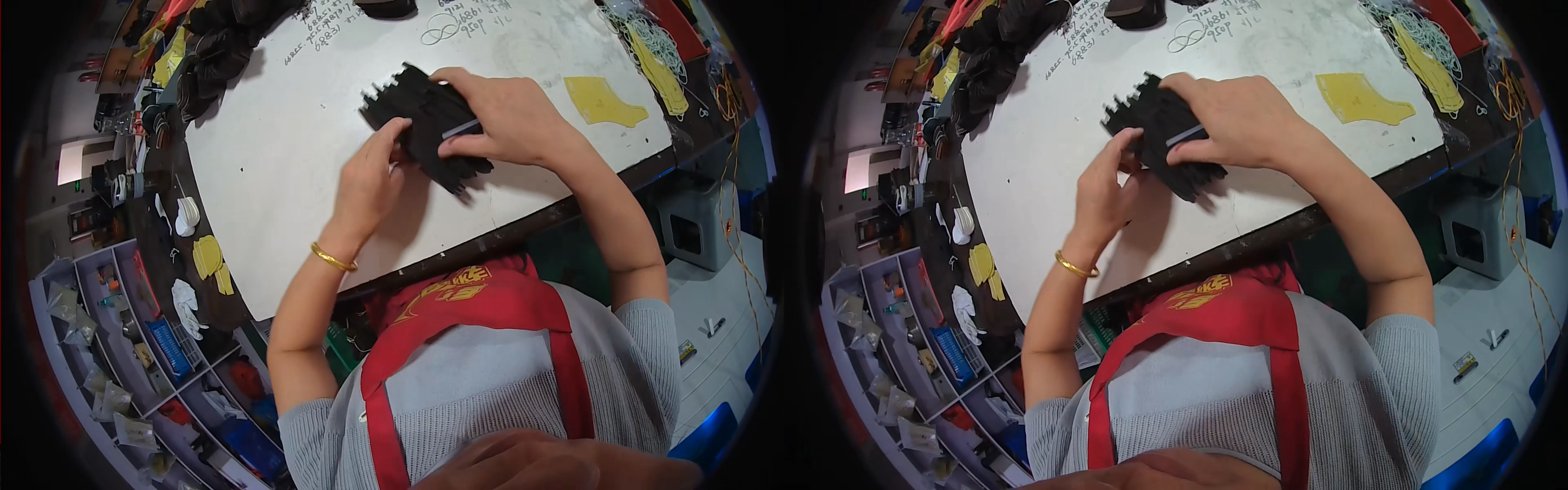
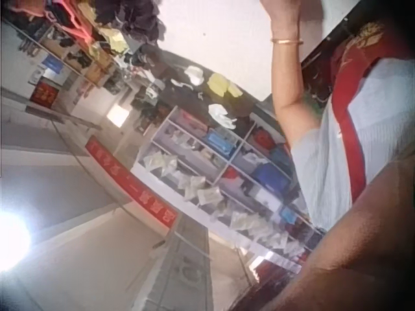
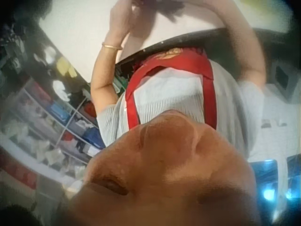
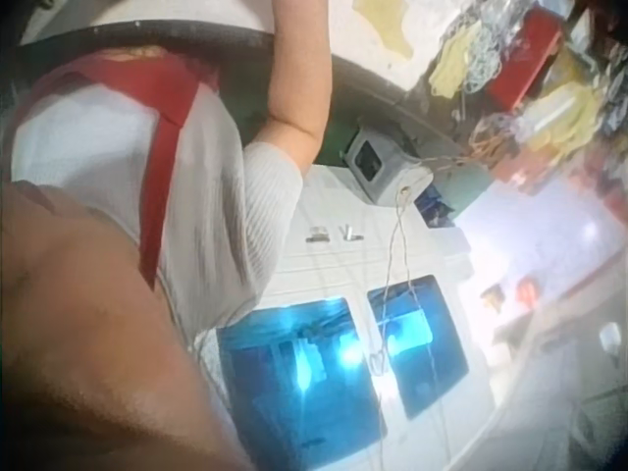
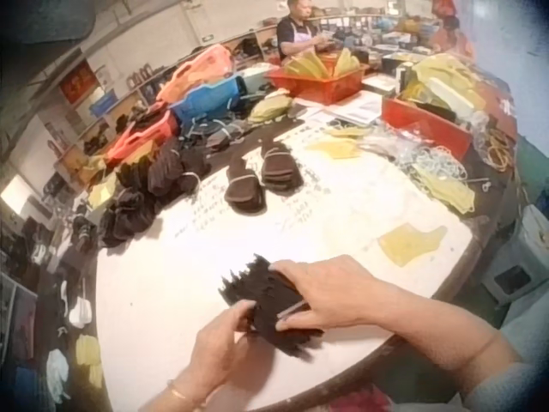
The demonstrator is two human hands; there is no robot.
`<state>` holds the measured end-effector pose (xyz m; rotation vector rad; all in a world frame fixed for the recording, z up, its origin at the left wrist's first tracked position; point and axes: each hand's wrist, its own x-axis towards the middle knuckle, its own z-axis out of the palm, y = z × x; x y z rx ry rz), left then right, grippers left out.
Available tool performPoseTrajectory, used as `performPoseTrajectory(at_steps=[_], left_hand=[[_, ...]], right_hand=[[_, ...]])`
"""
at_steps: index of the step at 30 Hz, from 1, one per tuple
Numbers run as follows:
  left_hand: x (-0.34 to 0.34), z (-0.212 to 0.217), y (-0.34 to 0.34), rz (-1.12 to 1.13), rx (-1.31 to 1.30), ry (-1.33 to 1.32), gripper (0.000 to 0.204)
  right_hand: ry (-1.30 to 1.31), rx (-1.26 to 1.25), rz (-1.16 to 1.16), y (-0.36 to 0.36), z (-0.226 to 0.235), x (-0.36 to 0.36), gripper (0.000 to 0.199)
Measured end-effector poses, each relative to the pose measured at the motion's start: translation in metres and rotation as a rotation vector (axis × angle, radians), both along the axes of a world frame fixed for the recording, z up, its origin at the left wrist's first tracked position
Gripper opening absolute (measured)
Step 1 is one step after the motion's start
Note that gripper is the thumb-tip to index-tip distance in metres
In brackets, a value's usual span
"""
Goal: The person traces patterns onto leather pieces using a template and a pen, then stacks the leather pieces and secures them with a rubber band.
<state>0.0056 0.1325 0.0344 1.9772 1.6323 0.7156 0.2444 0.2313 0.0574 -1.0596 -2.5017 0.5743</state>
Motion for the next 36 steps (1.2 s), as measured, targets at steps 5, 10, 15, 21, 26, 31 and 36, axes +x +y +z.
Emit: performPoseTrajectory(at_steps=[5, 10, 15, 21, 26, 31, 36], left_hand=[[-0.006, 0.046, 0.027, -0.522, 0.445, 0.539, 0.087], [0.005, 0.010, 0.007, -0.402, 0.164, 0.292, 0.122], [0.032, 0.009, -0.006, 0.004, -0.005, 0.302, 0.133], [0.028, 0.024, -0.010, 0.011, -0.088, 0.544, 0.161], [0.027, 0.006, -0.011, 0.028, -0.021, 0.508, 0.163], [0.019, -0.008, -0.004, 0.037, 0.101, 0.270, 0.139], [0.018, 0.002, 0.003, 0.098, -0.029, 0.164, 0.132]], right_hand=[[0.061, -0.016, 0.304, 0.003, -0.003, -0.007, 0.074], [0.687, -0.655, -0.016, 0.005, -0.058, 0.002, 0.040], [1.315, -0.839, -0.461, 0.013, -0.064, -0.001, 0.050], [1.287, -1.005, -0.166, 0.003, -0.057, -0.030, 0.057], [1.152, -1.111, -0.007, -0.007, -0.053, -0.038, 0.059], [0.944, -1.018, -0.004, -0.008, -0.045, -0.040, 0.053], [0.137, -0.311, -0.344, 0.111, -0.045, -0.010, 0.032]])
